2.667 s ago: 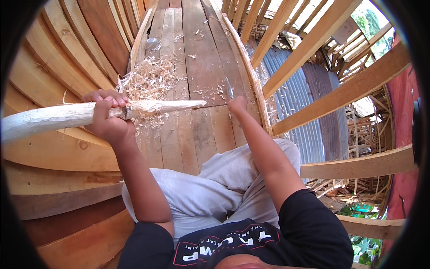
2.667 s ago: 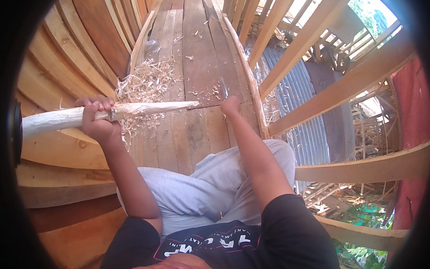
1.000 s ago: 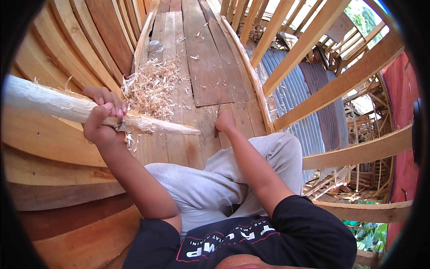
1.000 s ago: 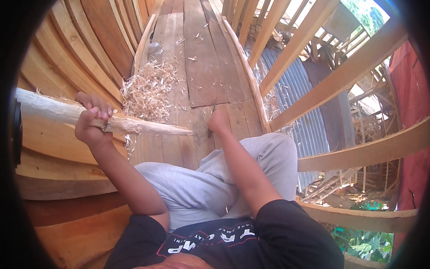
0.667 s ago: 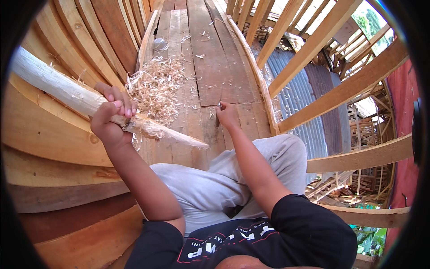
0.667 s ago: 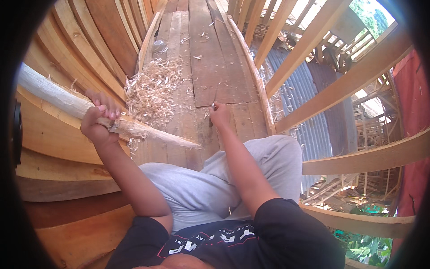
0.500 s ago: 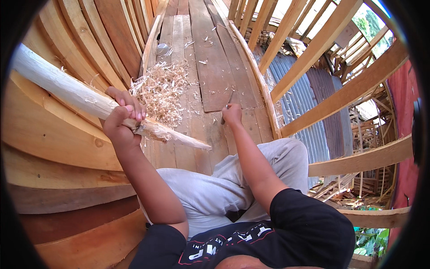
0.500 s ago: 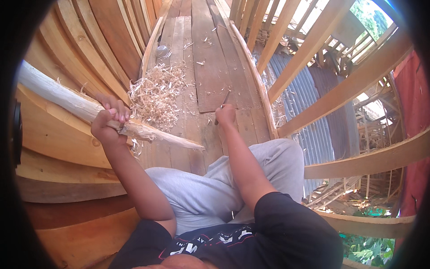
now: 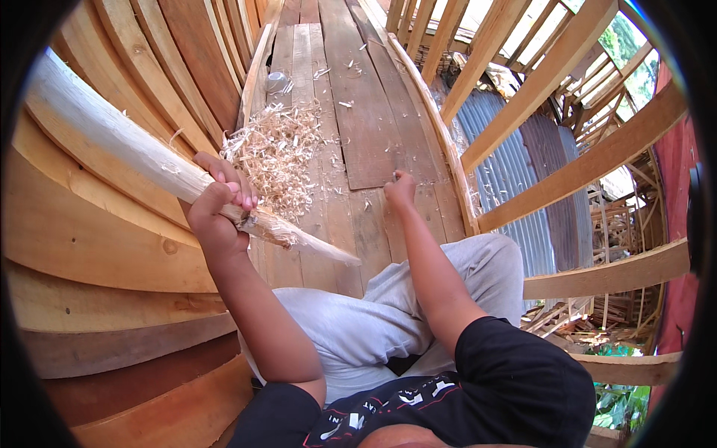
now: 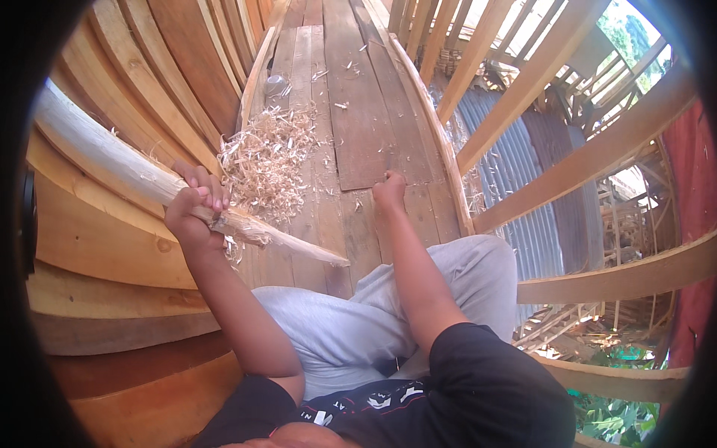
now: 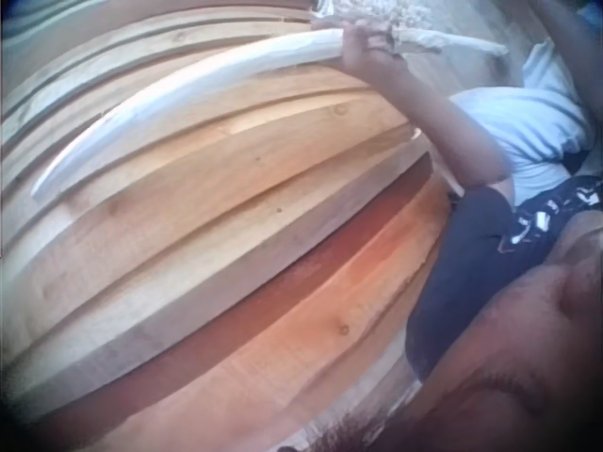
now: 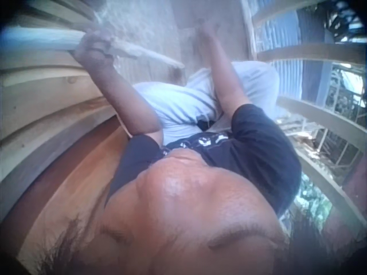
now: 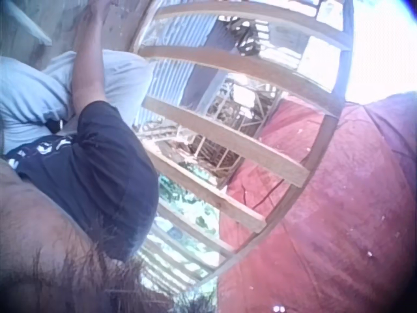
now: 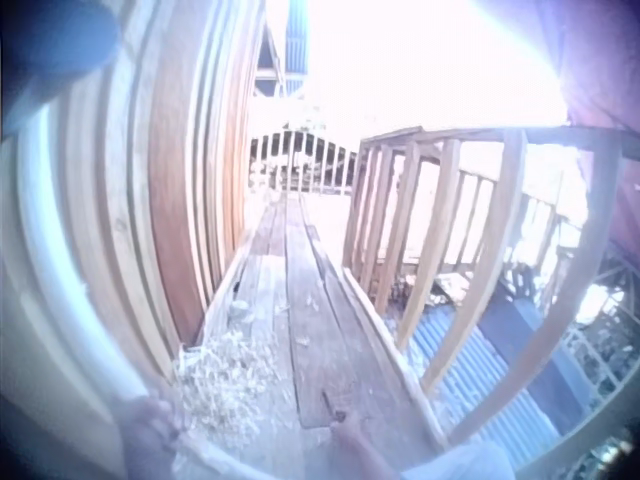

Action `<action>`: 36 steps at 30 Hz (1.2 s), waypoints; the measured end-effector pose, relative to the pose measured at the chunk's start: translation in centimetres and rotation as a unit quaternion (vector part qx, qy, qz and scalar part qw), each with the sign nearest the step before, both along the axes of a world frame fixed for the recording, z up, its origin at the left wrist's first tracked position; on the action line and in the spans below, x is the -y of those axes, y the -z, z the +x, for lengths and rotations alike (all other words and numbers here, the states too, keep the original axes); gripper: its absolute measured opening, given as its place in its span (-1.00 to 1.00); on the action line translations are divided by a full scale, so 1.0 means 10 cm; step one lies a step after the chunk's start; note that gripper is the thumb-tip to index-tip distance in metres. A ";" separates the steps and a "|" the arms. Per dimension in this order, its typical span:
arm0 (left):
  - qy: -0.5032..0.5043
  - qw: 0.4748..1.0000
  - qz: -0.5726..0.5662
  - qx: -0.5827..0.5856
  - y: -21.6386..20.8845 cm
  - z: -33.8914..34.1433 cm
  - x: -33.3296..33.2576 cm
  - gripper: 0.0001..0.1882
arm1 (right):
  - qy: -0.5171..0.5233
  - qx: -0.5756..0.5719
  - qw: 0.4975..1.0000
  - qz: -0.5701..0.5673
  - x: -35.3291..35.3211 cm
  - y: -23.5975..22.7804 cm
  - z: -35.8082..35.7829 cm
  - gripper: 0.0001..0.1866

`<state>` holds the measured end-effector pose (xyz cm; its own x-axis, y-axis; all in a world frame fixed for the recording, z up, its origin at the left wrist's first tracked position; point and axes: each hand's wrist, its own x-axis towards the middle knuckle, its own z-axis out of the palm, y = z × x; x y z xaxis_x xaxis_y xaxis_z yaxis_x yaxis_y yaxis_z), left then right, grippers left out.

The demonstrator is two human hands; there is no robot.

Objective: The person carves a long piece of wood using a knife, removing shavings and shaping the surface. The person holds the wood with one hand and uses the knife with the other to peel and smooth the wood.

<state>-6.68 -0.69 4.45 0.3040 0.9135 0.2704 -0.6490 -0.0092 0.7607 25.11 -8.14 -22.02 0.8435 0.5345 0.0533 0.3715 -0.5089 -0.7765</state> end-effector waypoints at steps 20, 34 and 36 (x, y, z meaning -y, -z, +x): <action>-0.102 0.993 -0.005 -0.051 0.08 0.19 -0.17 -0.83 | 0.111 -0.374 0.916 0.091 -1.05 0.00 0.91 -0.87; -0.085 0.996 -0.029 -0.026 0.12 0.24 -0.25 -0.84 | -0.272 -0.343 0.892 -0.117 -1.65 -0.44 0.43 -0.87; -0.086 0.995 -0.037 -0.026 0.13 0.26 -0.24 -0.85 | -0.207 -0.339 0.905 -0.152 -1.45 -0.56 0.40 -0.85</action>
<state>-4.05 1.68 3.13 0.1540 0.9699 0.1886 -0.6020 -0.0593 0.7963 29.07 6.32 -16.41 0.3511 0.7156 -0.6039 0.0696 -0.6631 -0.7453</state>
